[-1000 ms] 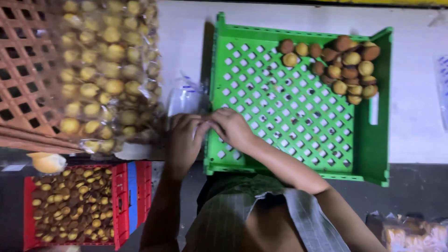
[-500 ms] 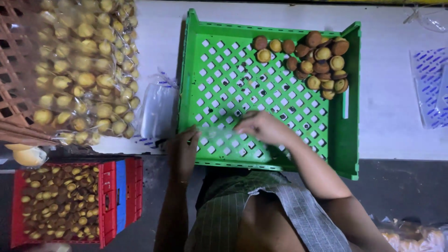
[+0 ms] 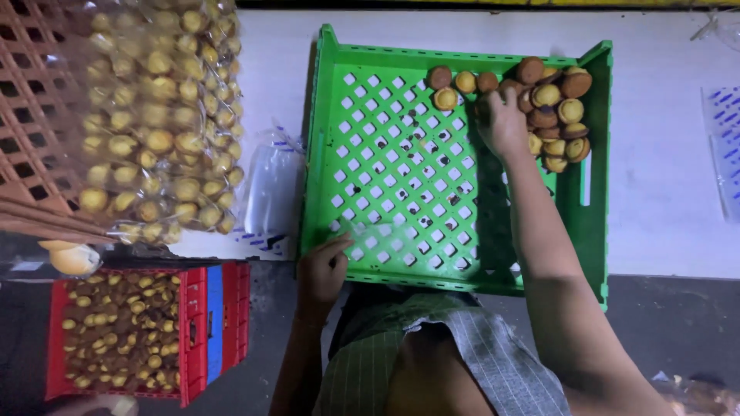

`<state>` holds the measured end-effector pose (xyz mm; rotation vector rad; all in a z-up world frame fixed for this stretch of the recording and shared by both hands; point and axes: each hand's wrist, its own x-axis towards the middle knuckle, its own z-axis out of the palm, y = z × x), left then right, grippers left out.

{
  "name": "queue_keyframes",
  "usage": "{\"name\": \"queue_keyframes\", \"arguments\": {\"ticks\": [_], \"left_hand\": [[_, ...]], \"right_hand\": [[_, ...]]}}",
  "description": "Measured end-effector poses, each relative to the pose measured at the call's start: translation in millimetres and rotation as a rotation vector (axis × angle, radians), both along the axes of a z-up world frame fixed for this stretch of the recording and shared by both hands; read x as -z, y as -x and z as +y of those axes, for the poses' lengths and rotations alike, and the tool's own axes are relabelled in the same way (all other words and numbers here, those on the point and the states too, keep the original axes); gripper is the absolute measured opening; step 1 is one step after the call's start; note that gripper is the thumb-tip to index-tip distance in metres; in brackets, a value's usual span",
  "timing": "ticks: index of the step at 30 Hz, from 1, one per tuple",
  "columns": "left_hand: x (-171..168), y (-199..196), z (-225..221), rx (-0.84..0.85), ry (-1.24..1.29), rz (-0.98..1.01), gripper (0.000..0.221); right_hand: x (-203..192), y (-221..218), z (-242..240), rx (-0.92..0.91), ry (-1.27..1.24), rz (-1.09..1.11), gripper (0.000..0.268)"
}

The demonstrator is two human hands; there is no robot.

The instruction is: Packing small walnut-shaped breads from a green plastic crate into individual or small plastic bags.

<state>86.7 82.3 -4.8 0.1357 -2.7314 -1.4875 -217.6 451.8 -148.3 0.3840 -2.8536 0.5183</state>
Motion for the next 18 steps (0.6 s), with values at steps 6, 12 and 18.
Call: {"name": "queue_keyframes", "arguments": {"ticks": [6, 12, 18], "left_hand": [[12, 4, -16, 0.091, -0.306, -0.023, 0.029], [-19, 30, -40, 0.142, -0.343, -0.231, 0.032], [-17, 67, -53, 0.328, -0.427, -0.303, 0.034]], "right_hand": [[-30, 24, -21, 0.070, 0.482, 0.362, 0.042], [-29, 36, -42, 0.100, 0.283, 0.145, 0.055], [-3, 39, -149, 0.346, 0.463, 0.185, 0.050]]}}
